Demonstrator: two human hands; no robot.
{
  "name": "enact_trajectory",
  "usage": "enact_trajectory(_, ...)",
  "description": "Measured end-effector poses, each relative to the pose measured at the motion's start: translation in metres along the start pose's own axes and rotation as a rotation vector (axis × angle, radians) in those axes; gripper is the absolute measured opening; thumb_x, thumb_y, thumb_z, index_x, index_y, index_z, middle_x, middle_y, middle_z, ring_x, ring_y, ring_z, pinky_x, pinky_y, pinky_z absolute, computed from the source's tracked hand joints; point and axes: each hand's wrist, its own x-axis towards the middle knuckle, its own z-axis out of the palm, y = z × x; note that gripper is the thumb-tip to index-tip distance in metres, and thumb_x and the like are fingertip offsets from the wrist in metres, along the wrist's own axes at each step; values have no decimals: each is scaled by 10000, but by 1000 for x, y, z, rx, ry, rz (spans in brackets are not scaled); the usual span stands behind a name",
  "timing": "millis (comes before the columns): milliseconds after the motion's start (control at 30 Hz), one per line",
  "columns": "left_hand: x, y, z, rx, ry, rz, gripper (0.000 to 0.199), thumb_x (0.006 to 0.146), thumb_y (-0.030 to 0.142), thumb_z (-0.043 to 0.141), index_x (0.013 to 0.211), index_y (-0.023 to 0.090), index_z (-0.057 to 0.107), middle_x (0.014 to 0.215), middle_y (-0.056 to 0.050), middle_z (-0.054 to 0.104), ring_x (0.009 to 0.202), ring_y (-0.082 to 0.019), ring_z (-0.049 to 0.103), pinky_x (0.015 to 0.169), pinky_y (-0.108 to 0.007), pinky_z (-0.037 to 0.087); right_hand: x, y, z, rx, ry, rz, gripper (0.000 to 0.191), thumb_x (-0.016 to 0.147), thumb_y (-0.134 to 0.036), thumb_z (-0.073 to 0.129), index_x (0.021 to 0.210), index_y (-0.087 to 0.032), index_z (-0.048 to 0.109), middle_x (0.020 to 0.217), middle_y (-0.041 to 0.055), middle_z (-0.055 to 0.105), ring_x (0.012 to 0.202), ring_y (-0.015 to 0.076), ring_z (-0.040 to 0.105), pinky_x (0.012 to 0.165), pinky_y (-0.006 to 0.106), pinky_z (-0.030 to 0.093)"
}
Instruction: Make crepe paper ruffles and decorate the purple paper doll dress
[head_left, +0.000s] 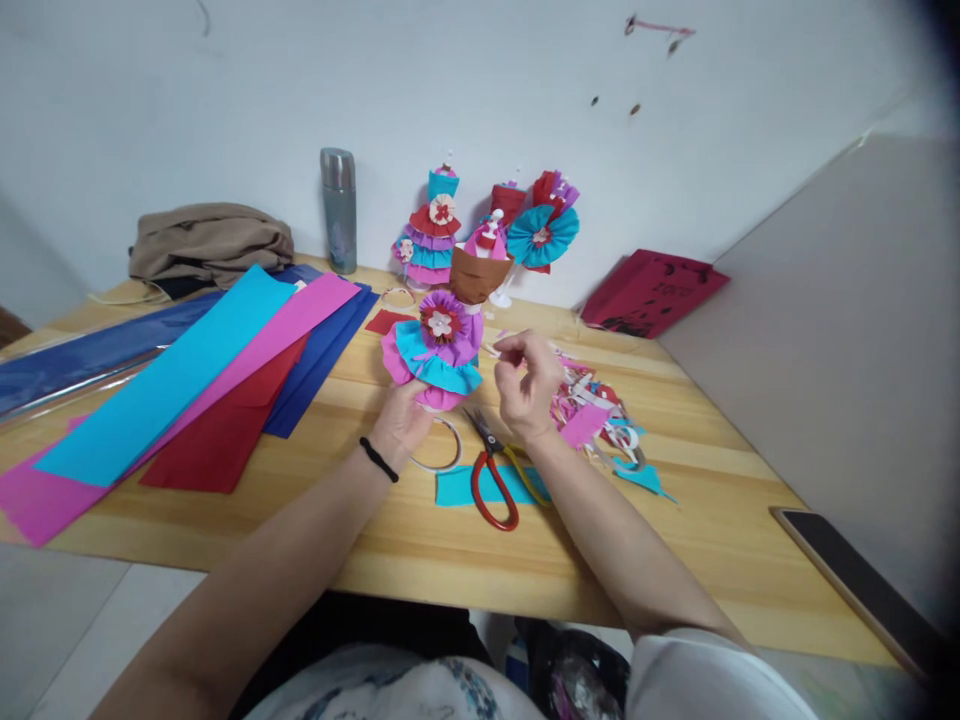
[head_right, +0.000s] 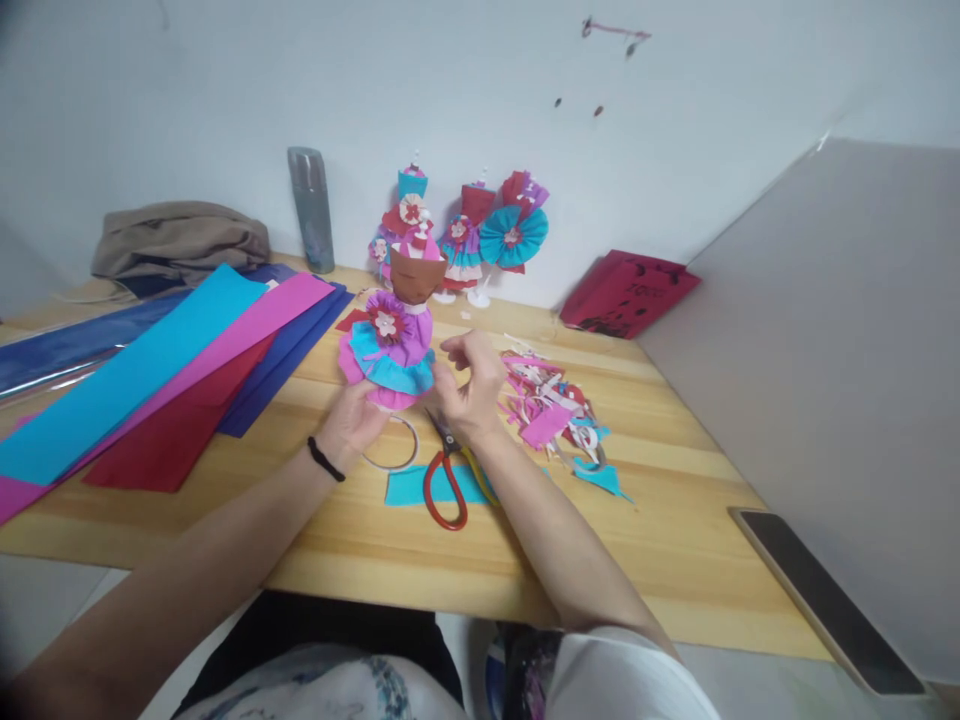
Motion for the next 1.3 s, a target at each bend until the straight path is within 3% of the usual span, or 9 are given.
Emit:
enact_trajectory(133, -2, 0, 0, -20, 4, -10, 462, 728, -8, 625, 1121, 210, 731, 1134, -47, 786, 1073, -230, 734, 1080, -455, 509, 33, -2, -2, 7, 90, 142, 244, 958, -440, 509, 1003, -224, 613, 770, 12, 581, 651, 175, 553, 608, 326, 440)
enact_trajectory(300, -1, 2, -5, -14, -4, -27, 436, 770, 38, 645, 1165, 212, 703, 1189, -57, 768, 1234, -272, 668, 1137, -518, 464, 94, 2, 2, -38, -1, 31, 330, 941, -492, 550, 1083, -215, 660, 1032, 89, 698, 882, 214, 641, 721, 363, 519)
enact_trajectory(400, 0, 4, -5, 30, -36, -31, 452, 777, 51, 660, 1202, 202, 680, 1194, -82, 764, 1252, -309, 655, 1117, -560, 474, 123, 4, 8, -51, -102, 2, 260, 938, -453, 580, 997, -222, 683, 929, 58, 712, 823, 206, 647, 762, 383, 530)
enact_trajectory(467, 0, 6, -5, 41, -41, -35, 476, 797, 52, 637, 1247, 204, 662, 1207, -92, 759, 1257, -316, 652, 1111, -576, 475, 134, 4, 11, -71, -172, 17, 239, 922, -428, 605, 816, -223, 665, 783, 30, 683, 731, 199, 625, 721, 381, 525)
enact_trajectory(567, 1, 8, -3, 6, 3, -35, 519, 822, 43, 592, 1308, 218, 643, 1245, -79, 748, 1303, -287, 621, 1153, -538, 445, 141, 1, 15, -81, -222, 57, 343, 905, -432, 632, 636, -226, 578, 609, 2, 595, 631, 183, 577, 663, 361, 507)
enact_trajectory(733, 1, 15, -3, -89, 72, -54, 511, 850, 119, 516, 1333, 220, 649, 1273, -76, 737, 1309, -303, 614, 1161, -569, 423, 142, -6, 13, -124, -194, 155, 349, 881, -314, 668, 577, -217, 528, 544, -16, 528, 591, 165, 533, 664, 348, 464)
enact_trajectory(967, -7, 18, 4, -116, -103, 19, 460, 1028, 432, 443, 1449, 269, 533, 1505, -89, 572, 1431, -297, 494, 1188, -568, 388, 142, -11, 9, -208, -140, 249, 308, 858, -222, 669, 585, -216, 525, 600, -2, 576, 650, 171, 533, 700, 337, 419)
enact_trajectory(1100, -4, 12, 7, -69, -75, -8, 460, 976, 225, 553, 1434, 266, 532, 1467, -79, 609, 1404, -270, 527, 1195, -518, 396, 141, -15, 11, -260, -134, 232, 356, 863, -210, 672, 562, -226, 482, 567, -12, 530, 605, 152, 467, 659, 338, 394)
enact_trajectory(1300, 1, 12, 4, -51, 83, -51, 393, 909, 79, 515, 1233, 237, 671, 1078, -33, 795, 1244, -242, 663, 1167, -514, 440, 138, 3, 13, -172, -123, 126, 365, 899, -373, 666, 595, -237, 517, 562, -6, 526, 643, 186, 541, 708, 389, 478)
